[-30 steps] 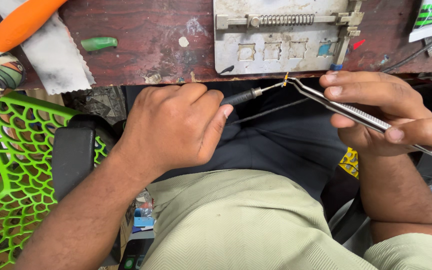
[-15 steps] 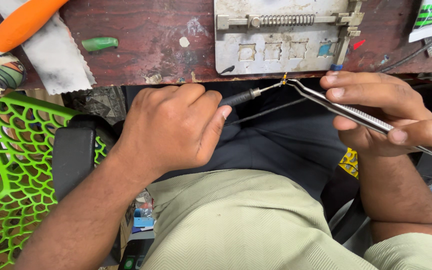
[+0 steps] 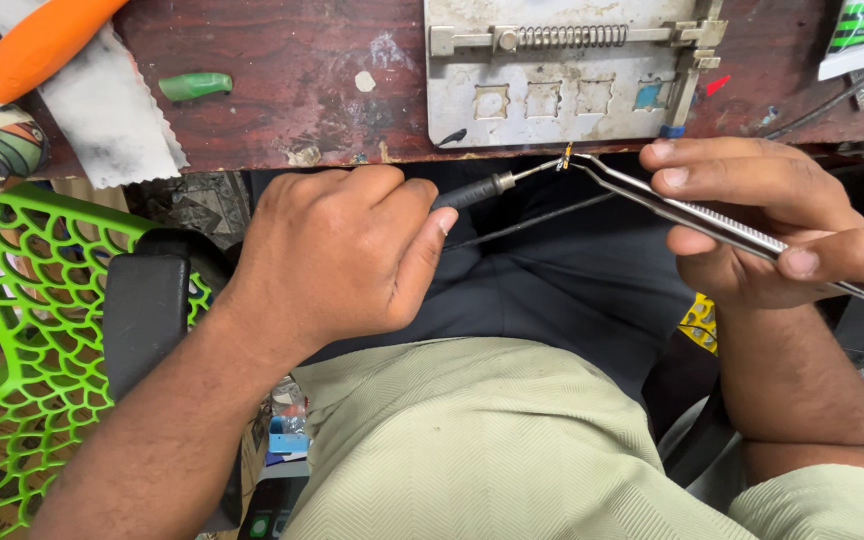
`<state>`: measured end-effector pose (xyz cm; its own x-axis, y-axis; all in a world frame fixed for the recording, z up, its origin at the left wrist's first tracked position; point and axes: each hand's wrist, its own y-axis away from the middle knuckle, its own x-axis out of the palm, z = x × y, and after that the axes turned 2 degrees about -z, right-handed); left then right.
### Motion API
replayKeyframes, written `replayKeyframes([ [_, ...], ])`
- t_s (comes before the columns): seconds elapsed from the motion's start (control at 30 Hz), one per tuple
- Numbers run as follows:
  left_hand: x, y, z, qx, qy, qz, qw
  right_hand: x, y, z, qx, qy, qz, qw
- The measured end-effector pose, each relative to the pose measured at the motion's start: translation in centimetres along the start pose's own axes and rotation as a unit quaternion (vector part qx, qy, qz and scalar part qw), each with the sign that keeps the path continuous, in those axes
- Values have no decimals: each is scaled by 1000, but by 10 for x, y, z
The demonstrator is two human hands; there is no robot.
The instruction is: The person applies flux to a small electronic component, then uses a soldering iron and tweezers to solder the component onto a metal jig. The person repeatedly heats and adjusts the component to secure it in place.
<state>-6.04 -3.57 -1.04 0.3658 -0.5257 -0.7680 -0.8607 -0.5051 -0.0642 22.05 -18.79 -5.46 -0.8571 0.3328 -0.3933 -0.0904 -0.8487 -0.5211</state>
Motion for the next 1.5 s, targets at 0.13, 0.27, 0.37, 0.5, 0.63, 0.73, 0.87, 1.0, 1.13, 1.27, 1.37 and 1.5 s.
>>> replayKeyframes([
  [0.13, 1, 0, 0, 3, -3, -4, 1000, 1, 0, -2, -8, -12, -10, 1000],
  [0.27, 1, 0, 0, 1, -8, 3, 1000, 1, -2, -1, -12, -10, -2, 1000],
  [0.37, 2, 0, 0, -2, -5, 3, 1000, -2, -2, 3, 7, 10, 20, 1000],
  [0.5, 1, 0, 0, -5, -11, 6, 1000, -2, -3, 1, -7, 11, 28, 1000],
  [0.63, 1, -1, 1, -3, -13, 9, 1000, 0, -3, -1, -24, 21, 18, 999],
  [0.73, 1, 0, 1, -2, -11, 9, 1000, 1, -3, -1, -27, 27, 13, 999],
  [0.87, 1, 0, 1, -3, -9, 7, 1000, 4, -5, -3, -54, 8, -1, 999],
  [1.0, 2, 0, 2, -4, -6, 12, 1000, 4, -5, -2, -46, 33, 6, 998],
  [1.13, 1, 1, 1, -4, -8, 7, 1000, 3, -6, -4, -65, 29, 7, 997],
  [1.27, 0, 0, 1, -4, -8, 6, 1000, 3, -5, -4, -63, 22, 3, 998],
  [1.37, 0, 0, 0, -1, -10, 3, 1000, 3, -3, -3, -54, 35, 4, 998],
  [1.5, 0, -1, 0, -4, -6, 5, 1000, 5, -2, -6, -67, 22, -9, 997],
])
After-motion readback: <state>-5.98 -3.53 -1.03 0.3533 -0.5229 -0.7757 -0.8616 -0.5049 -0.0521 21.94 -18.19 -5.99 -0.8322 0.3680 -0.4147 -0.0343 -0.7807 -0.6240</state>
